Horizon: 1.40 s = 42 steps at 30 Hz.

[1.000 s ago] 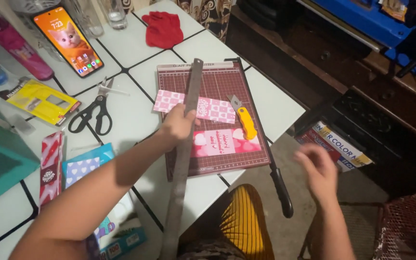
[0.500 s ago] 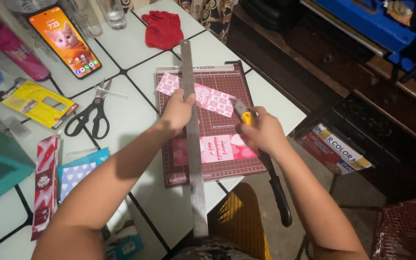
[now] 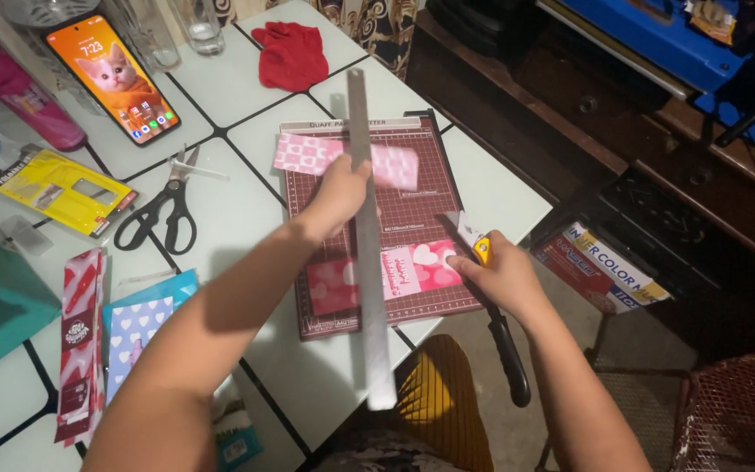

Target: The person cuts paper strips using a utility knife and a metal ruler on a cutting mat, folds the paper to form a pocket, and inserts a pen into the sleeve.

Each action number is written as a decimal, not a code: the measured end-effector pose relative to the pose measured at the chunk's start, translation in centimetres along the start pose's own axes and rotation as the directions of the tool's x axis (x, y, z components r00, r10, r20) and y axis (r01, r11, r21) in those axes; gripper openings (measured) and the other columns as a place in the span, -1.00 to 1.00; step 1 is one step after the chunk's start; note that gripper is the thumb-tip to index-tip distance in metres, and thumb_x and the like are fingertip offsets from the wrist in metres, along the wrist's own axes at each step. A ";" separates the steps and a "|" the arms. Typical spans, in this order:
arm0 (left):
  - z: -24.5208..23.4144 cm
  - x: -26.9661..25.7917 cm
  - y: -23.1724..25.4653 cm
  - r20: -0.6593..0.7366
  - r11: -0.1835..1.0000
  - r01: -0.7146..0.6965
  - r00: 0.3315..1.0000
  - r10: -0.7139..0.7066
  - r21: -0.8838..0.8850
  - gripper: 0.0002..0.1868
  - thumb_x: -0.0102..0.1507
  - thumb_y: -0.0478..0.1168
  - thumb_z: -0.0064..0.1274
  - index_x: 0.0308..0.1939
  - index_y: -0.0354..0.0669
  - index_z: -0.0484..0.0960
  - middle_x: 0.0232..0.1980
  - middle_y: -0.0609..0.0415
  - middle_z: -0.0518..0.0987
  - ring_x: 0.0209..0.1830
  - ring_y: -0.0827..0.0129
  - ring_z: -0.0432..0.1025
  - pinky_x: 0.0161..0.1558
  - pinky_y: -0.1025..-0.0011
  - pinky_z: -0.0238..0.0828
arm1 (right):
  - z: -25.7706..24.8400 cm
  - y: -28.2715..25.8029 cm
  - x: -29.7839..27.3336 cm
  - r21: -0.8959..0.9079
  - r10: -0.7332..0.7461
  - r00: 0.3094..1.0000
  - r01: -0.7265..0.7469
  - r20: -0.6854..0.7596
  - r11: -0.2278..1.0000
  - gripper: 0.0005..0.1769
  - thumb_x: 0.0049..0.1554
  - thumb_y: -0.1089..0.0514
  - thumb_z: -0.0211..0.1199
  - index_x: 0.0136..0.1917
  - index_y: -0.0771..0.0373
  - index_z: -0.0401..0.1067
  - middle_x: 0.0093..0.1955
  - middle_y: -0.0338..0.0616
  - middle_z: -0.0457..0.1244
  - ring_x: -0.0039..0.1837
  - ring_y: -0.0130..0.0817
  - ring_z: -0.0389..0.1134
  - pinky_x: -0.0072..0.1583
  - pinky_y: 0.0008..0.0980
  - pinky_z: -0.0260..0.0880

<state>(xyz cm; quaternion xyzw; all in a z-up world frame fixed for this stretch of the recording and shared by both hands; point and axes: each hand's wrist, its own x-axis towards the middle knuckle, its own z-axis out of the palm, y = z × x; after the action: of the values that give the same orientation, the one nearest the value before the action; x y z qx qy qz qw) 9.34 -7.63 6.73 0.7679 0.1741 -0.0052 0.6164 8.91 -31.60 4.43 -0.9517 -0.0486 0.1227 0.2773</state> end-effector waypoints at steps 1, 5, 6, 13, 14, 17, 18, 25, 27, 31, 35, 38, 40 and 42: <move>-0.1 1.2 -0.6 -0.001 1.000 0.002 1.000 -0.002 -0.001 -0.33 0.43 -0.08 -0.17 0.47 -0.53 0.11 0.21 -0.33 0.49 0.07 0.05 0.53 -0.04 -0.05 0.54 | 0.1 0.1 0.2 -0.001 0.000 1.000 0.000 0.002 1.000 -0.27 0.06 -0.10 0.43 0.27 0.50 0.39 0.10 0.40 0.36 0.24 0.28 0.39 0.17 0.07 0.41; 0.2 4.9 -4.1 -0.060 0.997 -0.033 0.998 0.028 -0.073 -0.30 0.42 -0.14 -0.09 0.50 -0.50 0.03 0.32 -0.33 0.36 -0.24 0.14 0.59 -0.30 0.20 0.65 | 0.1 -0.1 -0.5 -0.049 0.023 0.999 -0.024 -0.022 0.999 -0.27 0.12 -0.13 0.39 0.32 0.48 0.37 0.16 0.37 0.35 0.31 0.26 0.36 0.24 0.08 0.37; 0.0 6.0 -4.5 -0.086 0.994 -0.064 0.995 0.056 -0.091 -0.28 0.41 -0.17 -0.06 0.51 -0.50 0.01 0.36 -0.33 0.31 -0.35 0.17 0.61 -0.39 0.28 0.69 | -0.2 -0.9 -0.6 -0.076 0.025 0.999 -0.027 -0.031 0.997 -0.21 0.11 -0.21 0.38 0.33 0.46 0.37 0.18 0.35 0.35 0.32 0.25 0.35 0.26 0.09 0.37; 0.7 6.2 -6.8 -0.023 0.995 -0.069 0.997 0.071 0.072 -0.45 0.36 -0.20 0.06 0.34 -0.42 0.27 -0.07 -0.18 0.58 -0.35 0.14 0.64 -0.43 0.24 0.66 | -0.4 -1.6 -1.4 -0.125 0.051 0.998 -0.055 -0.034 0.991 -0.25 0.14 -0.25 0.34 0.33 0.40 0.39 0.15 0.25 0.38 0.28 0.12 0.41 0.18 -0.03 0.43; 0.8 5.5 -6.4 0.009 0.979 -0.092 0.996 0.092 0.182 -0.53 0.30 -0.18 0.15 0.21 -0.32 0.39 -0.12 -0.13 0.62 -0.33 0.13 0.65 -0.43 0.18 0.64 | -0.5 -1.8 -1.5 -0.157 0.032 0.999 -0.037 -0.031 0.987 -0.24 0.16 -0.26 0.31 0.33 0.42 0.38 0.16 0.27 0.37 0.29 0.16 0.39 0.20 0.01 0.42; 0.5 1.4 -4.6 0.079 0.953 -0.136 0.990 0.118 0.271 -0.33 0.22 -0.22 0.25 0.29 -0.35 0.25 0.10 -0.25 0.51 0.00 0.00 0.54 -0.13 0.05 0.55 | -0.7 -2.1 -1.9 -0.192 0.015 1.000 -0.020 -0.027 0.981 -0.24 0.18 -0.26 0.27 0.32 0.45 0.37 0.17 0.30 0.36 0.30 0.20 0.38 0.22 0.06 0.40; 0.3 -0.3 -3.8 0.111 0.956 -0.157 0.985 0.133 0.248 -0.05 0.20 -0.29 0.28 0.50 -0.47 0.00 0.38 -0.44 0.37 0.31 -0.14 0.43 0.17 -0.02 0.48 | -0.8 -2.2 -2.1 -0.199 0.012 0.999 -0.017 -0.031 0.980 -0.25 0.19 -0.26 0.26 0.31 0.45 0.38 0.17 0.31 0.36 0.30 0.21 0.38 0.22 0.06 0.40; -0.1 -4.9 -1.2 0.166 0.802 -0.171 0.982 0.092 0.572 -0.02 0.21 -0.06 0.32 0.52 -0.34 0.08 0.44 -0.32 0.22 0.39 -0.13 0.32 0.33 -0.03 0.39 | -0.3 -1.6 -1.9 -0.218 -0.040 0.998 0.027 -0.054 0.976 -0.27 0.19 -0.26 0.24 0.29 0.45 0.38 0.13 0.31 0.37 0.27 0.23 0.39 0.19 0.08 0.40; -0.1 -6.4 -0.6 0.255 0.666 -0.229 0.965 0.060 0.710 -0.13 0.27 0.13 0.19 0.47 -0.34 0.24 0.38 -0.27 0.26 0.34 -0.07 0.39 0.32 0.01 0.39 | -0.1 -1.5 -2.0 -0.226 -0.050 0.996 0.033 -0.070 0.973 -0.29 0.19 -0.26 0.25 0.29 0.42 0.38 0.12 0.27 0.38 0.26 0.19 0.40 0.17 0.07 0.41; -1.0 -4.6 -6.3 0.430 0.284 -0.558 0.807 0.404 0.780 0.35 -0.05 0.75 -0.11 0.44 -0.30 0.33 0.37 -0.15 0.21 0.31 0.07 0.23 0.16 0.24 0.24 | 0.0 -1.1 -2.0 -0.222 -0.055 0.995 0.036 -0.080 0.974 -0.28 0.18 -0.27 0.27 0.26 0.41 0.40 0.11 0.27 0.38 0.24 0.19 0.42 0.14 0.04 0.43; -1.3 -6.2 -4.9 0.501 0.462 -0.526 0.845 0.188 0.714 0.58 -0.14 0.78 -0.06 0.57 -0.39 -0.03 0.66 -0.31 -0.15 0.67 -0.13 -0.27 0.56 -0.12 -0.48 | 0.0 -0.9 -1.6 -0.249 -0.069 0.995 0.050 -0.068 0.967 -0.24 0.18 -0.33 0.26 0.27 0.41 0.39 0.11 0.28 0.38 0.23 0.21 0.42 0.15 0.07 0.41; -0.9 -6.7 -4.8 0.520 0.453 -0.549 0.830 0.199 0.703 0.49 -0.06 0.72 -0.01 0.56 -0.39 -0.02 0.66 -0.29 -0.13 0.67 -0.11 -0.26 0.57 -0.12 -0.49 | 0.1 -1.0 -1.3 -0.269 -0.069 0.995 0.049 -0.066 0.962 -0.23 0.19 -0.35 0.23 0.28 0.41 0.38 0.12 0.27 0.38 0.24 0.22 0.41 0.16 0.09 0.41; -0.6 -6.8 -5.3 0.524 0.442 -0.557 0.826 0.206 0.704 0.43 0.02 0.66 0.05 0.56 -0.39 -0.01 0.66 -0.28 -0.12 0.67 -0.10 -0.25 0.57 -0.10 -0.47 | 0.3 -0.8 -1.2 -0.277 -0.057 0.996 0.036 -0.069 0.960 -0.25 0.20 -0.34 0.22 0.28 0.39 0.38 0.12 0.25 0.38 0.24 0.19 0.42 0.15 0.06 0.41; -0.4 -6.8 -5.9 0.533 0.423 -0.589 0.806 0.257 0.688 0.45 -0.01 0.68 0.05 0.56 -0.38 -0.01 0.65 -0.28 -0.09 0.66 -0.12 -0.21 0.58 -0.05 -0.44 | 0.4 -0.7 -1.1 -0.269 -0.058 0.995 0.034 -0.080 0.962 -0.26 0.22 -0.34 0.21 0.29 0.38 0.38 0.11 0.22 0.39 0.23 0.15 0.43 0.14 0.02 0.42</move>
<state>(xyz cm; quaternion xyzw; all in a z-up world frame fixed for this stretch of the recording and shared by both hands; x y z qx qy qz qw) 1.30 -7.95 2.76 0.9681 -0.1645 -0.0637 0.1781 7.74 -30.91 4.69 -0.9834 -0.0748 0.0670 0.1509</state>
